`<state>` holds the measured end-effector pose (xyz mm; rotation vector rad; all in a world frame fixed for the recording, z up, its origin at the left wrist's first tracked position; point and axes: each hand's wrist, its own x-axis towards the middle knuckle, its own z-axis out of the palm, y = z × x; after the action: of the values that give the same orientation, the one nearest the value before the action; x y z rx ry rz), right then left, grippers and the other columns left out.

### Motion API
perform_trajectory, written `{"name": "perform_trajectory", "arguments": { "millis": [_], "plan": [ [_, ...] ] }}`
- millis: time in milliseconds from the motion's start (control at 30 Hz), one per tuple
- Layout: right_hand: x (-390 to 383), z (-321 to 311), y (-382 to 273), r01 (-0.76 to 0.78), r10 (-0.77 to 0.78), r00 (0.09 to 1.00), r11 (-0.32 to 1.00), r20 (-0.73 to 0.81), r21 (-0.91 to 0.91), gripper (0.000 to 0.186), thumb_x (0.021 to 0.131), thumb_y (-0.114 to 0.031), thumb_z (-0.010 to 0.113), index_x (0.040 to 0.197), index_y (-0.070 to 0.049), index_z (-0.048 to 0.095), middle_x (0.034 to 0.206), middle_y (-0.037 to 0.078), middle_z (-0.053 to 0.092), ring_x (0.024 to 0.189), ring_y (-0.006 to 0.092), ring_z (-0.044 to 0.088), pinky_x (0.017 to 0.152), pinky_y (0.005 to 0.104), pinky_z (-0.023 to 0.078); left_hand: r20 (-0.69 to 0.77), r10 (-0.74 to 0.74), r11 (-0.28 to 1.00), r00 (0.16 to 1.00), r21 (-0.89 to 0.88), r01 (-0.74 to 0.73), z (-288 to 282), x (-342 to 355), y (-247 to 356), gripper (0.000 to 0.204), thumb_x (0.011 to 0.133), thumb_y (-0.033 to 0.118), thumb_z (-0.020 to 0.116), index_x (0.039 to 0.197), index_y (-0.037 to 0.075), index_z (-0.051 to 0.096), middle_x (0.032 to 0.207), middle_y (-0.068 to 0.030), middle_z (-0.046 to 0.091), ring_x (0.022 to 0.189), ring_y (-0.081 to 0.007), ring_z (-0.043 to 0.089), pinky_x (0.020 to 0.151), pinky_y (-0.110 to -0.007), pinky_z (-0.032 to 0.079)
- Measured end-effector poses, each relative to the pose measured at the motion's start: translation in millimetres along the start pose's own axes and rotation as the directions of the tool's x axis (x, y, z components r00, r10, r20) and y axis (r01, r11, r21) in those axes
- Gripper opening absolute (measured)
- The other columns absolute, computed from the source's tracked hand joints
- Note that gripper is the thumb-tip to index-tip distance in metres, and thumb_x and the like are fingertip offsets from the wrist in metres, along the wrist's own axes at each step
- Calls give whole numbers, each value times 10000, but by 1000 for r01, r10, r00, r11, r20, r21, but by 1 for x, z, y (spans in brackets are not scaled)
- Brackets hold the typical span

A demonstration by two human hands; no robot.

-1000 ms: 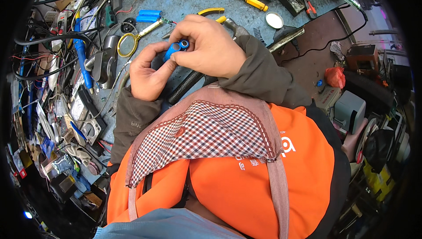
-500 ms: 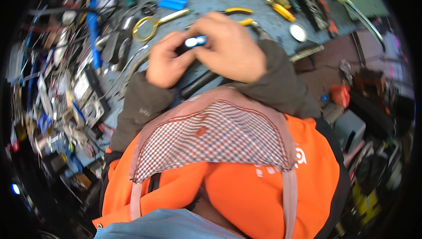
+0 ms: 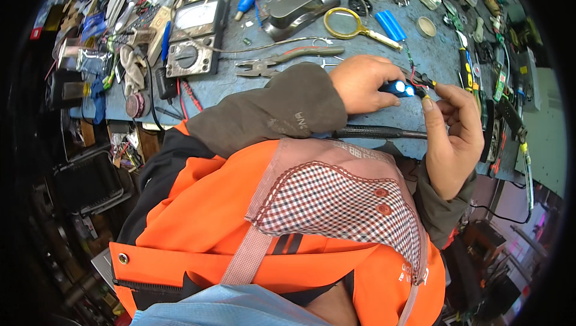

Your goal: The person solders wires to two blue cylindrical batteries using a soldering iron and solder wire. They then use pliers to strip and trim wires and connect the batteries to a small circuit board.

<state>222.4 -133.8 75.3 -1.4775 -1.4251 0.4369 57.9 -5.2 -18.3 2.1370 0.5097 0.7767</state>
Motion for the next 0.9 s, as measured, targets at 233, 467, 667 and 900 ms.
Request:
{"name": "perform_trajectory", "arguments": {
  "millis": [233,467,667,900],
  "plan": [
    [59,63,-91,427,-362,809,904,464,-38,146,881,29,715,1027,19,711,861,114,633,740,221,629,666,312,495,-120,31,949,992,-307,-66,7,-1,-8,391,858,281,796,1192,84,744,1131,-172,727,1067,-380,692,907,-480,553],
    [135,192,-114,836,-651,442,549,618,-19,74,928,-94,666,906,-29,693,899,175,642,840,394,667,758,458,568,-112,-19,986,994,-168,0,13,9,-11,437,882,357,759,1222,82,744,1161,-180,731,1093,-375,693,933,-468,549],
    [185,307,-105,935,-594,205,355,778,24,238,955,-187,595,978,7,731,963,243,722,922,432,716,825,500,565,-75,-61,998,995,-38,59,14,10,-8,485,903,422,728,1247,81,744,1187,-186,734,1115,-371,694,956,-457,545],
    [189,345,-94,853,-439,291,522,850,-22,267,969,-190,562,1058,14,709,975,275,727,963,454,712,878,515,552,54,-118,991,991,62,115,17,-13,-13,548,927,499,691,1276,79,744,1217,-194,738,1141,-366,695,982,-445,541]
  ]
}}
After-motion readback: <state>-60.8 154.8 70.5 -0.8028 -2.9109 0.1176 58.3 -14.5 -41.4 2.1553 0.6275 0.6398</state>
